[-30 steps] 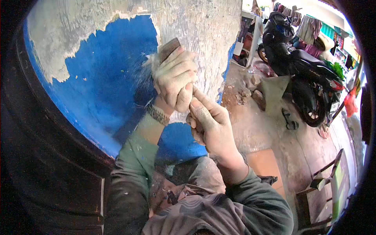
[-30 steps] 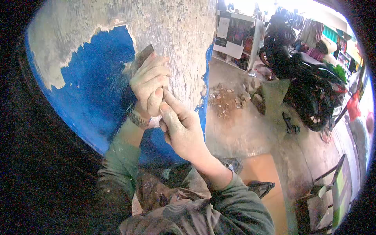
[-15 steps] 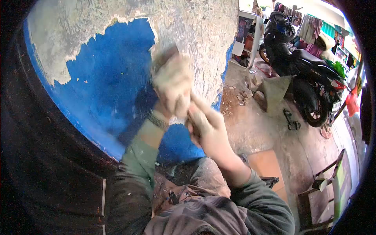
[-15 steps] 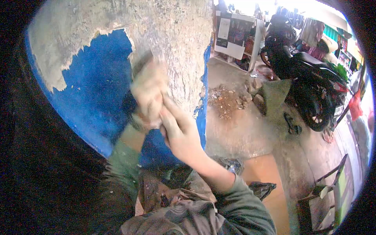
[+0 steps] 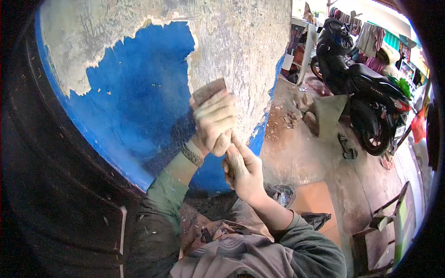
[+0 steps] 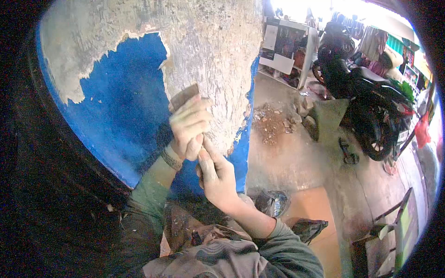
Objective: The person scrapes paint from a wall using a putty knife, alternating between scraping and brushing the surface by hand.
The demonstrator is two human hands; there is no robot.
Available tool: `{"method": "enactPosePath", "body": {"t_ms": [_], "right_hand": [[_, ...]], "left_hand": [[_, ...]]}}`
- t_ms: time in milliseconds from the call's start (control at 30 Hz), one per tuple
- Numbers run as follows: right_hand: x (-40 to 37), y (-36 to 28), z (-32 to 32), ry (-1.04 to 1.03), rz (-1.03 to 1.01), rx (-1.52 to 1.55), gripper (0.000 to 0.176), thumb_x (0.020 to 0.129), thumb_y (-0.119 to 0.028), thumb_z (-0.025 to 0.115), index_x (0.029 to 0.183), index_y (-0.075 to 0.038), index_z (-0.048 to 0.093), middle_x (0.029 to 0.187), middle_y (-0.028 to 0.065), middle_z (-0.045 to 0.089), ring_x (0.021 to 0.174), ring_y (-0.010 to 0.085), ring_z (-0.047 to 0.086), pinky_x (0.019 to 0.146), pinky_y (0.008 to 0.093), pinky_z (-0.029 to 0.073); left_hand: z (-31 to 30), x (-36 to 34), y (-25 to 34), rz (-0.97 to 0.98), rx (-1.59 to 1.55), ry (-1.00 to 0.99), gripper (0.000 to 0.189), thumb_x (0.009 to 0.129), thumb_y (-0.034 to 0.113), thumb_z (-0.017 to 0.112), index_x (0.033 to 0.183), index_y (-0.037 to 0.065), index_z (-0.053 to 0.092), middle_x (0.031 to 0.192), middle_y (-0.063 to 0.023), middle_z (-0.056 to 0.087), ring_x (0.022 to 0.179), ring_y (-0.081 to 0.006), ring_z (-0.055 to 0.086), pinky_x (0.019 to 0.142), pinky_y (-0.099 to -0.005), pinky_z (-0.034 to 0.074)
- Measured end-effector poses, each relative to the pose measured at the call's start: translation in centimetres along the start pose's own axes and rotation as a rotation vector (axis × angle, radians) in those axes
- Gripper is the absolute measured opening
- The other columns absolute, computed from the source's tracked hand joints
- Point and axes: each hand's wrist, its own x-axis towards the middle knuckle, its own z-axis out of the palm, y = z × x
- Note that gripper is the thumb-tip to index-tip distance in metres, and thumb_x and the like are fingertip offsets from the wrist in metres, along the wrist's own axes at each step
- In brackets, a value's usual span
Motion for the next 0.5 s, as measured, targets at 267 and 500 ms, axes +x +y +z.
{"method": "enactPosePath", "body": {"t_ms": [267, 500], "right_hand": [[4.4, -5.1, 3.0, -0.099, -0.148, 0.153, 0.044, 0.099, -0.022, 0.045, 0.138, -0.002, 0.043, 0.060, -0.0042, 0.044, 0.047, 0.0039, 0.038, 0.042, 0.0196, 0.033], [1.5, -2.7, 1.4, -0.013, -0.100, 0.079, 0.042, 0.099, -0.022, 0.046, 0.139, -0.007, 0.044, 0.063, -0.0020, 0.048, 0.041, 0.0041, 0.037, 0.037, 0.0182, 0.029]], "left_hand": [[-3.7, 6.6, -4.6, 0.170, 0.065, -0.053, 0.036, 0.076, 0.033, 0.041, 0.064, 0.003, 0.057, 0.078, -0.0162, 0.062, 0.088, -0.0386, 0.064, 0.096, -0.0506, 0.042], [-1.6, 3.9, -1.9, 0.056, -0.035, -0.064, 0.038, 0.078, 0.032, 0.039, 0.064, 0.002, 0.057, 0.075, -0.0146, 0.061, 0.088, -0.0364, 0.064, 0.095, -0.0493, 0.043]]}}
